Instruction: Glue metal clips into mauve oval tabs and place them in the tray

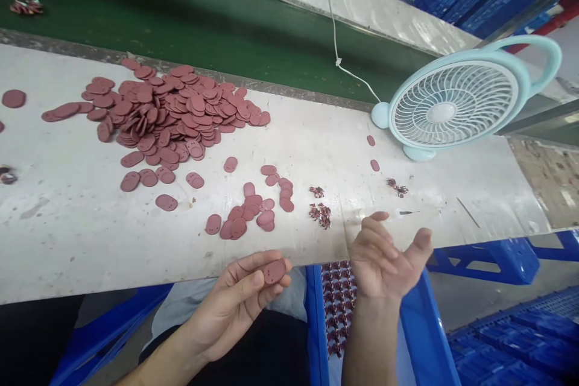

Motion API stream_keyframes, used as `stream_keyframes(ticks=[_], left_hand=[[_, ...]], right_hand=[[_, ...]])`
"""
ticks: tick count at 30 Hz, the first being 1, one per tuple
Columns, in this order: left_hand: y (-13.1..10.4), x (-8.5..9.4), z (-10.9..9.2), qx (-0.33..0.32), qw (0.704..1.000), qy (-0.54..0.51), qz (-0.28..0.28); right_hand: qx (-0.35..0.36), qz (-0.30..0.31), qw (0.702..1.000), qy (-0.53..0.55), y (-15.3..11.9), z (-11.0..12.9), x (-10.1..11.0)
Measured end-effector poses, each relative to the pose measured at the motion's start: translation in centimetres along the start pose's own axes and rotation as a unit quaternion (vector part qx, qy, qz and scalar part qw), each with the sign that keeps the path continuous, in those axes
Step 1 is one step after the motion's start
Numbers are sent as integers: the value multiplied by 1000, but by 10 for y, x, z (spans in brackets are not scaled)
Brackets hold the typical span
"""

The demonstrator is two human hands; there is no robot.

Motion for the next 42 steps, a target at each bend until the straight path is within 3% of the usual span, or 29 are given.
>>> stream_keyframes(ticks=[1, 2, 4, 6, 7, 15, 20, 23, 26, 28, 31, 33, 38, 42], left_hand=[[-1, 0, -1, 1, 1000, -1, -4], [-1, 0, -2, 1, 1000, -2, -7], [-2, 0, -3, 1, 1000, -7, -6], [-3, 0, -4, 3, 1000, -8, -8], [-3, -1, -4, 4, 1000, -7, -10], [-4, -1, -7, -12, 1000, 6, -13], [-5, 0, -6, -9, 1000, 6, -20], [-4, -1, -5, -9, 1000, 10, -19], [-4, 0, -6, -17, 1000, 11, -17], [-4, 0, -6, -28, 999, 20, -17], [-5, 1, -4, -52, 998, 41, -10], [-5, 1, -2, -66, 996, 63, -9], [-4, -3, 0, -94, 988, 124, -11], [-3, -5, 2, -99, 983, 155, 5]], right_hand=[[46, -30, 981, -186, -5, -5, -6], [80, -55, 925, -368, -9, -10, -12], [100, -72, 766, -630, -8, -21, -21], [99, -52, 613, -782, 2, -30, -26], [93, -39, 563, -820, 8, -32, -27], [43, -17, 493, -869, 34, -21, -36], [30, -38, 497, -866, 45, -17, -32], [16, -40, 533, -845, 48, -12, -28], [21, -49, 574, -817, 35, -6, -36], [30, -31, 642, -765, 15, -6, -49], [3, 58, 794, -605, -21, -18, -69], [-41, 100, 847, -520, -41, -32, -78], [-65, 100, 858, -500, -59, -64, -82], [-51, 86, 839, -534, -58, -68, -81]])
Point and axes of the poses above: each hand's wrist, its own y-axis towards the middle knuckle, its own x-axis out of the back of the hand, z = x × y, the point moved 1 cm from there along y, towards the middle knuckle, and after that the axes turned 7 degrees about z, right-handed, at the moved point
